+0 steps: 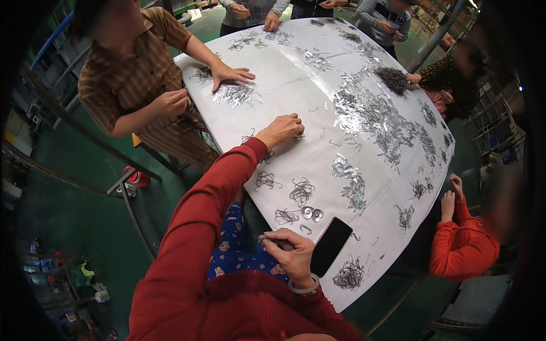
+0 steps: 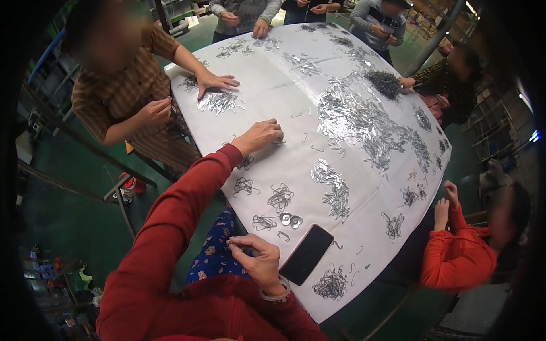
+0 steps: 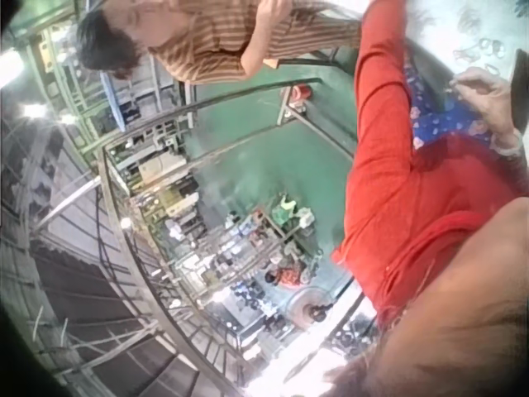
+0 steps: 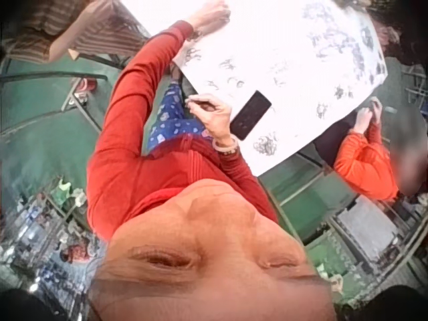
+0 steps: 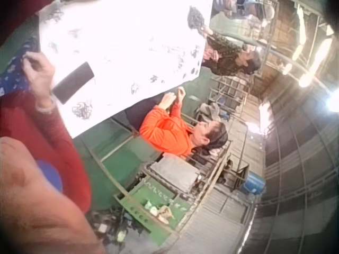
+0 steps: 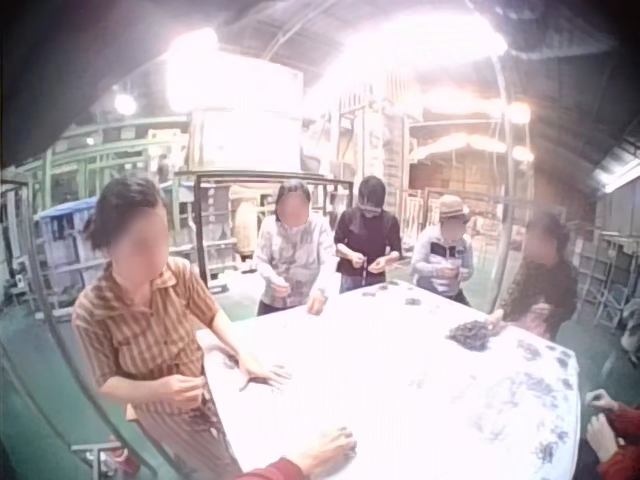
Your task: The person sits at a large table with several coworkers, picking up small wire pieces and assembling them into larger wire loops or chains. They repeatedly pick up individual wire pieces, twist or link them together, and occasionally hang the assembled chains on a nearby metal frame. The person also gathers loose wire pieces into a pile on the table.
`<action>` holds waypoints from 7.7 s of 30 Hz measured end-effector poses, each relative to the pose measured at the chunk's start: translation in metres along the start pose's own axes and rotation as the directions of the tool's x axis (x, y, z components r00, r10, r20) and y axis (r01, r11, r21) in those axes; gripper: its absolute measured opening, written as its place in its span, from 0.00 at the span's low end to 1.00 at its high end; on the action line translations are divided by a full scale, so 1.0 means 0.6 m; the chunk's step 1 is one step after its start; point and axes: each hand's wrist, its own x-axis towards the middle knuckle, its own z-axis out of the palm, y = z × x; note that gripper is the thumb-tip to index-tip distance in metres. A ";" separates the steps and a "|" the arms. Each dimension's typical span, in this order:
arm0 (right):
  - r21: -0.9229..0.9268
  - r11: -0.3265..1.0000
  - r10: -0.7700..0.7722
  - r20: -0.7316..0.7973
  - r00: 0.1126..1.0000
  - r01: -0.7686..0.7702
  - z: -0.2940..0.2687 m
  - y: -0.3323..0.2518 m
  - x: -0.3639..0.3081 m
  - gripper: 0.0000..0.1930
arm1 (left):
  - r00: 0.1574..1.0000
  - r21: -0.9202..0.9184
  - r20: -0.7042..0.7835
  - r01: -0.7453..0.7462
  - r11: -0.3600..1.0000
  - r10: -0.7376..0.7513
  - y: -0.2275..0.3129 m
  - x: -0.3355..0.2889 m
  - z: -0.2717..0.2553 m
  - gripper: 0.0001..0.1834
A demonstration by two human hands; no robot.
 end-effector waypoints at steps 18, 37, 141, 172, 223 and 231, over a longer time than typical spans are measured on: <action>-0.200 0.979 0.023 -0.071 0.997 -0.037 0.030 0.000 -0.026 0.08 | 0.923 -0.541 -0.105 0.259 0.800 -0.369 0.108 -0.102 -0.121 0.09; -0.289 0.955 -0.110 -0.110 0.988 0.074 0.036 0.006 -0.022 0.08 | 0.795 -0.844 -0.122 0.232 0.483 -0.595 0.353 -0.360 -0.260 0.06; -0.605 0.784 -0.281 -0.146 0.949 0.139 -0.130 -0.020 0.098 0.11 | 0.639 -0.917 -0.100 0.237 0.320 -0.762 0.379 -0.343 -0.261 0.05; -0.657 0.734 -0.073 -0.332 0.940 -0.175 -0.268 0.015 0.263 0.15 | 0.685 -0.867 -0.239 0.169 0.469 -0.688 0.390 -0.372 -0.259 0.06; -0.149 0.988 -0.051 -0.030 0.998 0.046 0.025 -0.018 -0.015 0.08 | 0.872 -0.224 -0.060 0.462 0.858 -0.485 0.090 -0.096 -0.055 0.06; -0.144 0.989 -0.028 -0.053 0.998 0.020 0.042 -0.006 -0.023 0.08 | 0.789 -0.809 -0.189 0.212 0.548 -0.585 0.248 -0.258 -0.246 0.09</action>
